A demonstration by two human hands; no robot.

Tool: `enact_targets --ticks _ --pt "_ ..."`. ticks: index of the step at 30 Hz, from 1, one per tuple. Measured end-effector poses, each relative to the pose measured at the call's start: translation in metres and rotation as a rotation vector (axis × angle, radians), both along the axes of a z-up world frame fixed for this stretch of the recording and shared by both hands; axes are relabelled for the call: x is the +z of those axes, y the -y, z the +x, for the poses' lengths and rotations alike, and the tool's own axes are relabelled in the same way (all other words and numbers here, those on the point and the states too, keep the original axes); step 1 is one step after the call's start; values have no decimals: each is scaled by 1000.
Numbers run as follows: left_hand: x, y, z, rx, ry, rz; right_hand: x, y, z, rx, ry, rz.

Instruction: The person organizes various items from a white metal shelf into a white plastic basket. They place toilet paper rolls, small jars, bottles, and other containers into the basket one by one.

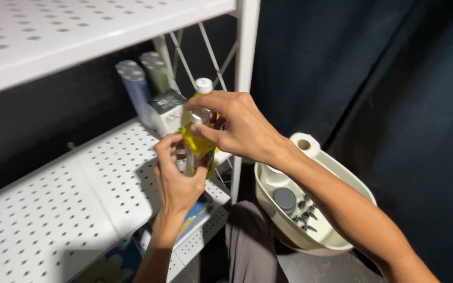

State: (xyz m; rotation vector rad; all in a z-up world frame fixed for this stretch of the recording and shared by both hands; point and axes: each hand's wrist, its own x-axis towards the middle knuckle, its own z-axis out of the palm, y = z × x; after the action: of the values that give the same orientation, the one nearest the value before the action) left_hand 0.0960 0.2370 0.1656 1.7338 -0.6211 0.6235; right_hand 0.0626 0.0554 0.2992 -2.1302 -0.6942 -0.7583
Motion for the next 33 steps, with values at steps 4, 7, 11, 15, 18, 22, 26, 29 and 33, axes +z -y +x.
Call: enact_targets --ticks 4,7,11,15,18,22,26,29,33 --pt "5 27 -40 -69 16 -31 -9 32 -49 -36 33 87" --pt "10 53 -73 -156 -5 -41 -8 57 -92 -142 -21 18" --pt "-4 100 -92 -316 -2 -32 -29 103 -135 -226 -111 115" --pt "-18 154 -108 -509 -106 -13 -55 155 -173 -336 -305 206" --pt "-40 200 -115 -609 -141 21 -72 187 -197 -387 -521 290" --pt "-76 256 -113 -751 -214 35 -112 228 -211 -427 -520 367" --pt "-96 297 -116 -841 -330 212 -173 267 -222 -593 -603 436" --pt "-104 319 -112 -890 -398 367 -204 286 -219 -705 -633 393" --pt "-155 347 -90 -853 -338 722 -246 302 -200 -853 -761 229"
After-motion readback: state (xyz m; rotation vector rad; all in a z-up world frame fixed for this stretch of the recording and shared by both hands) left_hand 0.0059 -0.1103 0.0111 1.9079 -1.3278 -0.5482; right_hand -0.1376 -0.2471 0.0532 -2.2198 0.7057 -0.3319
